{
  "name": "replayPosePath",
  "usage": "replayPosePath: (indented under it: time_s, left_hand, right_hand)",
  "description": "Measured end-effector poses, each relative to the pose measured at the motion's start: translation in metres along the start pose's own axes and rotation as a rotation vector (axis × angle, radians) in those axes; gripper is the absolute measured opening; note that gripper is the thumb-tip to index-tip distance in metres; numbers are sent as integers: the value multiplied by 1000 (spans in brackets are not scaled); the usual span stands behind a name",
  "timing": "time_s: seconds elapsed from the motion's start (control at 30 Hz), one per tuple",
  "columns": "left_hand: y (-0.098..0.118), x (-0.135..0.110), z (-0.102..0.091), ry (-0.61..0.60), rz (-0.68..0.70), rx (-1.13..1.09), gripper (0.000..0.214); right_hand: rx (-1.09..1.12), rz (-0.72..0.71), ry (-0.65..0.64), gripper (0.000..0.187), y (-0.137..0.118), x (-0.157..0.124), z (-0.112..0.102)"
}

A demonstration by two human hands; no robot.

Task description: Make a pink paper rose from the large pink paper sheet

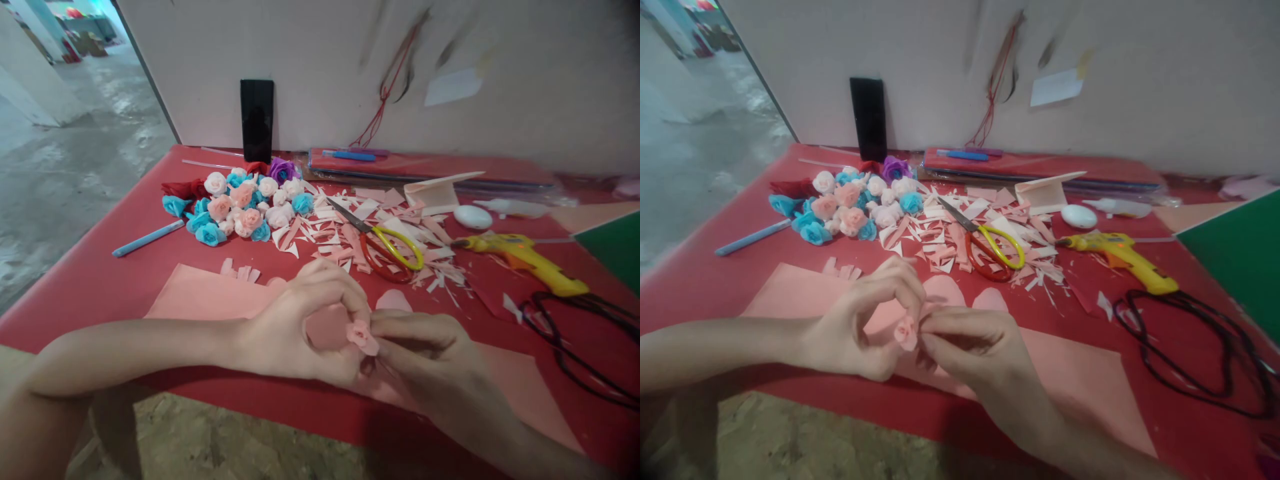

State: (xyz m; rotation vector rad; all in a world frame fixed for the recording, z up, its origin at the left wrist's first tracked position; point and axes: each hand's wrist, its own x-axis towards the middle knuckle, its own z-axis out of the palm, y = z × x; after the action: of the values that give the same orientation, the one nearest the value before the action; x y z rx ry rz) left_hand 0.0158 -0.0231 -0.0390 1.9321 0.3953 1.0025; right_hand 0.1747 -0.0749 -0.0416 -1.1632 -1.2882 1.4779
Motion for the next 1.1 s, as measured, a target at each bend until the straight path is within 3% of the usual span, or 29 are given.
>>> replayPosePath:
  time_s: [0.13,0.3,0.47,0.63,1.1]
  left_hand:
    - [6,1,1,-2,-207,-261,15]
    - [12,0,-2,61,-365,-486,10]
    - [18,-2,-1,-4,-410,-584,10]
    - [22,-2,1,-11,-575,-657,8]
    - [26,-2,1,0,-620,-744,7]
  right_hand:
    - [186,10,-43,14,3,5,-4]
    - [209,-13,-61,13,0,7,-5]
    - [205,-43,-69,14,-1,7,-4]
    - [179,-72,-85,9,2,8,-6]
    - [65,-213,-123,16,1,8,-9]
